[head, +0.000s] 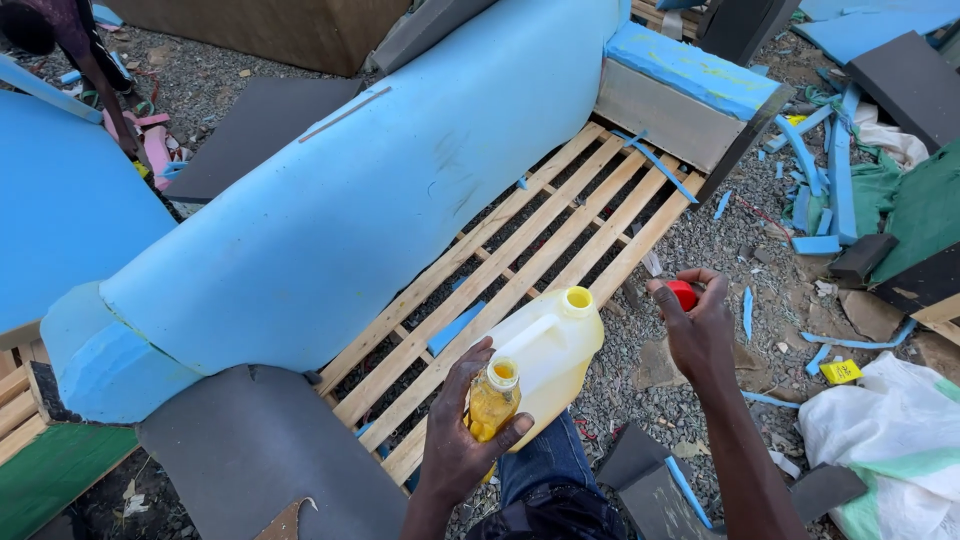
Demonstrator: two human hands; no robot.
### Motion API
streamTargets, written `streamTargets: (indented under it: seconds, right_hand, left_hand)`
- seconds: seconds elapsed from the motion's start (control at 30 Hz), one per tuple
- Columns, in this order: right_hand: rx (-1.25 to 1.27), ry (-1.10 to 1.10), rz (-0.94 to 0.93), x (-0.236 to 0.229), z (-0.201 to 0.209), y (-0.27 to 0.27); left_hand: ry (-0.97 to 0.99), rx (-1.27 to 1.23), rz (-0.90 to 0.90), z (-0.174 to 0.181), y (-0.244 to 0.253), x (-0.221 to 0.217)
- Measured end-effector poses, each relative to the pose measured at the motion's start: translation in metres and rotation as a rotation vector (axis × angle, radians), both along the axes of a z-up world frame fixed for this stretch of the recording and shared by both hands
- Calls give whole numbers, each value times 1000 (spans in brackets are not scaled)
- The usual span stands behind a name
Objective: Refilling a small adhesive bottle from a larger container and wiping it with a rag in a workshop environment.
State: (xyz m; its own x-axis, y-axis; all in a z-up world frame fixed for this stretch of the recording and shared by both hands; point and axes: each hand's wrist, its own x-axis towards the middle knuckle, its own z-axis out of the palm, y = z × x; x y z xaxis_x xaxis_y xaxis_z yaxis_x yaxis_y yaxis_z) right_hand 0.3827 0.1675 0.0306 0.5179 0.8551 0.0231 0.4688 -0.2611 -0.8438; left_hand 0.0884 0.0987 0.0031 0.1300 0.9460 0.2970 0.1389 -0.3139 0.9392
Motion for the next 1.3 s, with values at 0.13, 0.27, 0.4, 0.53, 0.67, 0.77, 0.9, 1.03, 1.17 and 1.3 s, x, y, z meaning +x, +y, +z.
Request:
streamTargets:
  seconds: [0.13,0.27,0.4,0.53,0.67,0.77,0.9,1.03,1.17,1.3]
  right_hand:
    - [64,2,52,-14,18,-4]
    - [67,-23,59,-19,24,-6]
    - [43,-95,84,-22,27,-5]
    - [55,-100,129,-22,27,-1]
    - [62,-111,100,-21,23,1]
    - [92,-108,87,-24,25,-2]
    - [145,-91,82,-25,24,-5]
    - [151,-116,91,-27,33,-3]
    - [117,-163,104,-27,46,1]
    - [145,-223,128,-25,71,12]
  left_hand:
    - [-20,-14,5,1,0,0]
    - [-36,-16,9,0,-3,-1]
    - [-72,-44,-5,-1,-4,-2]
    - [-70,-44,18,-3,-5,-2]
    - [-70,-25,34,-6,-6,-3]
    - [-89,-29,32,-6,-8,-3]
    - [-115,-68,18,-6,-11,-5]
    - [-123,-55,28,-4,-10,-6]
    - [-110,-59,40,-7,-11,-8]
    - [-89,-63,49,-2,-14,-9]
